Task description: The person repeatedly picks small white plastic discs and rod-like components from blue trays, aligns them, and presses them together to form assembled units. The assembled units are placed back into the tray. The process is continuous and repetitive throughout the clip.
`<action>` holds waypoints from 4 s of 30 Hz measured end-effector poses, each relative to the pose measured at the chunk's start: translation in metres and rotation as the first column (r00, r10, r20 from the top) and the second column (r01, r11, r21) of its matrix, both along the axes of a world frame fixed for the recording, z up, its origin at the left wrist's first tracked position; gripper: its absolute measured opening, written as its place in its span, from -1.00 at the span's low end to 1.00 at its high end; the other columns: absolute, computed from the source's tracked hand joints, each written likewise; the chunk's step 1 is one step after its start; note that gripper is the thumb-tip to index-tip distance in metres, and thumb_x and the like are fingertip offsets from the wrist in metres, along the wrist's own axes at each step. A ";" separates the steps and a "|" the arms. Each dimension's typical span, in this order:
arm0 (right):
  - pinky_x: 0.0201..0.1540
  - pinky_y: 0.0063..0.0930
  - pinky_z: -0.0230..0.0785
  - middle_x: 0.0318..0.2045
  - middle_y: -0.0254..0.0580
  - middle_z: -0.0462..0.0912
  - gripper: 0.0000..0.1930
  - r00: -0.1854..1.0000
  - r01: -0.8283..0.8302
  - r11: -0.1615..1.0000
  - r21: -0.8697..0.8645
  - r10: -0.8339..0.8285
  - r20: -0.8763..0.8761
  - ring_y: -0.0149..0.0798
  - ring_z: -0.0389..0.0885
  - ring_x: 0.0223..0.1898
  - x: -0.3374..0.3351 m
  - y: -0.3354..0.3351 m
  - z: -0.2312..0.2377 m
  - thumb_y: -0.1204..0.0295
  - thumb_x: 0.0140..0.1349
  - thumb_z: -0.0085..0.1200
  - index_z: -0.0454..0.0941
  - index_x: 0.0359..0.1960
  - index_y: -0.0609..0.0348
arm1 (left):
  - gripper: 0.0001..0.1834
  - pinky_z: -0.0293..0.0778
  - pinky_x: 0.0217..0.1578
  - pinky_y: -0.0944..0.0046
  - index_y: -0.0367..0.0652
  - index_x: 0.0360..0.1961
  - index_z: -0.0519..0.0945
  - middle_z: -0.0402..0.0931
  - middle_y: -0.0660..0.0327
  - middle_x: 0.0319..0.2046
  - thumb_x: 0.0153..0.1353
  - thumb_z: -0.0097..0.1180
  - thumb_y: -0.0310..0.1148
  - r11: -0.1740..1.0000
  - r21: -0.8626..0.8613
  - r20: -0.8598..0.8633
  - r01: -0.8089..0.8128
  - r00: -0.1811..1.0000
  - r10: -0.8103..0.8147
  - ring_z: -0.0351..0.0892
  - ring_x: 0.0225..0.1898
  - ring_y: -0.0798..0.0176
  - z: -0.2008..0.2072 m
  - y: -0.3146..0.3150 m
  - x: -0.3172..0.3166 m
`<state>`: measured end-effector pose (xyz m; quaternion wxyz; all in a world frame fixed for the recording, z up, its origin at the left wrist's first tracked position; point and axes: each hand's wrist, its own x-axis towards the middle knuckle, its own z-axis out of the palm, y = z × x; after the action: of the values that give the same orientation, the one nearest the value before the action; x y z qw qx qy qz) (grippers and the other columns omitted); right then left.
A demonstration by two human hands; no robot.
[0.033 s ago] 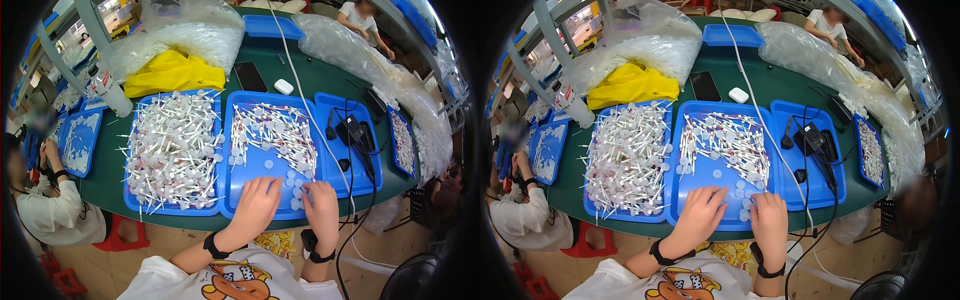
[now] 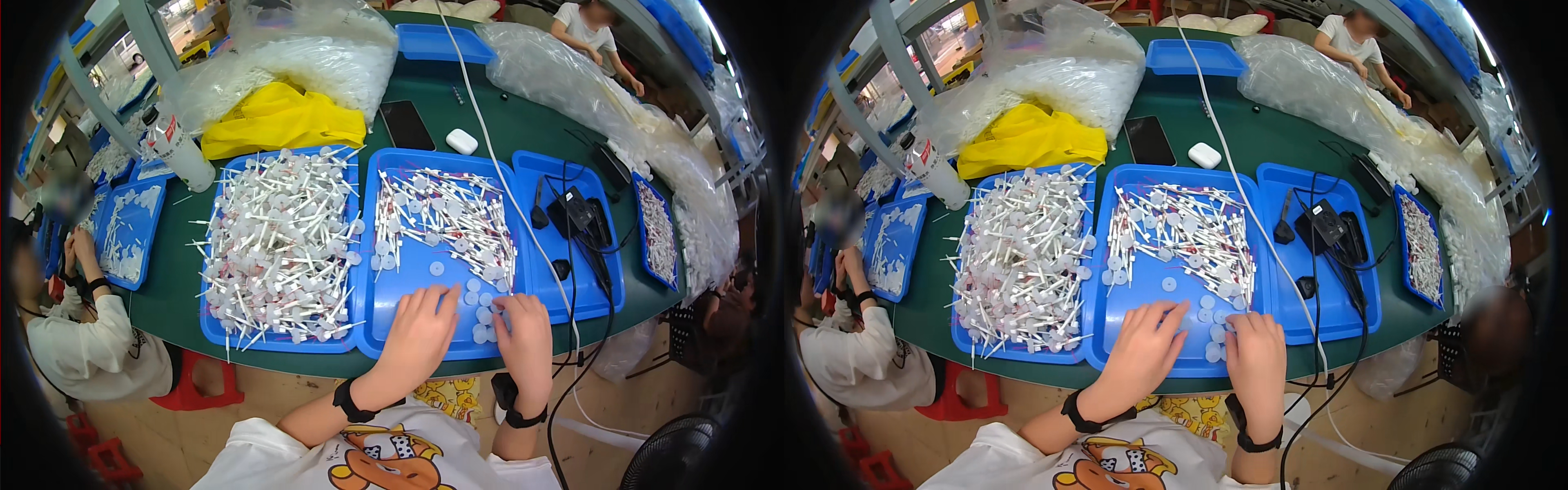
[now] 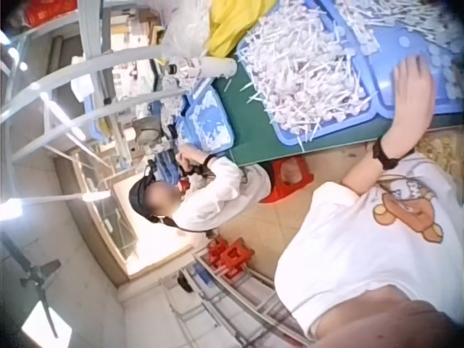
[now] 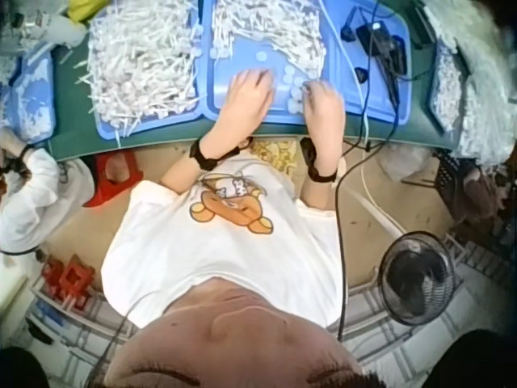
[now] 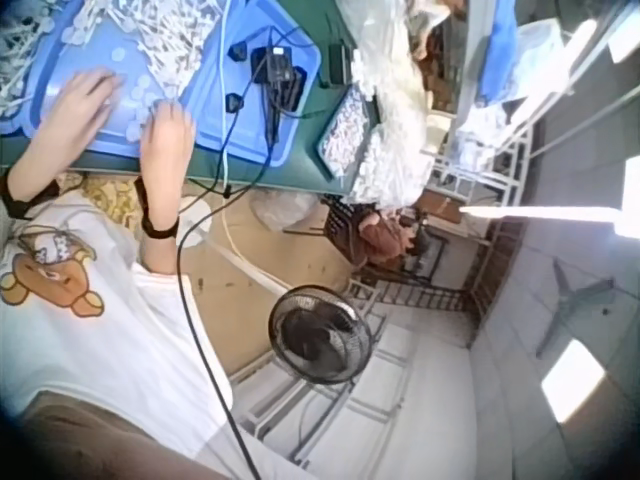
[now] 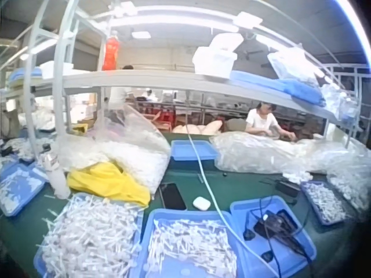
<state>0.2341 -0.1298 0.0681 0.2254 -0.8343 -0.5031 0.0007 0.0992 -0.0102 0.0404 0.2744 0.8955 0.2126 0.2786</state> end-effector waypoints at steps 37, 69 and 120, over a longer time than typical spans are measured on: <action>-0.26 -0.25 0.43 -0.34 -0.19 0.49 -0.86 0.977 -0.170 0.980 0.105 0.182 -0.115 -0.10 0.55 -0.27 0.029 0.048 -0.032 0.51 0.08 0.31 0.64 -0.32 0.19 | -0.69 0.47 0.03 0.34 -0.36 0.03 0.55 0.47 0.20 -0.07 0.26 0.17 -0.65 0.427 -0.855 0.385 0.295 0.912 0.140 0.54 -0.05 0.34 0.005 0.020 -0.054; -0.28 -0.33 0.34 -0.27 -0.31 0.64 -0.61 0.849 -0.503 0.843 0.191 0.442 0.289 -0.23 0.50 -0.26 -0.032 0.018 0.051 0.55 -0.16 0.28 0.72 -0.17 0.17 | -0.65 0.46 0.15 0.30 -0.40 0.13 0.52 0.52 0.15 0.02 0.31 0.12 -0.65 0.276 -0.851 0.477 0.447 0.878 0.048 0.54 0.10 0.30 0.015 0.033 -0.080; -0.25 -0.38 0.35 -0.17 -0.35 0.73 -0.64 0.846 -0.524 0.812 0.258 0.461 0.269 -0.26 0.54 -0.20 -0.030 0.000 0.034 0.47 -0.10 0.30 0.75 -0.16 0.09 | -0.61 0.50 0.10 0.25 -0.36 0.05 0.60 0.52 0.10 0.00 0.16 0.24 -0.72 0.331 -0.798 0.532 0.504 0.846 -0.007 0.54 0.03 0.26 0.007 0.028 -0.080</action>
<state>0.2044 -0.1298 0.1023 0.3002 -0.6223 -0.7154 -0.1040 0.0190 0.0183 0.0476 0.8053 0.5222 0.1139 0.2565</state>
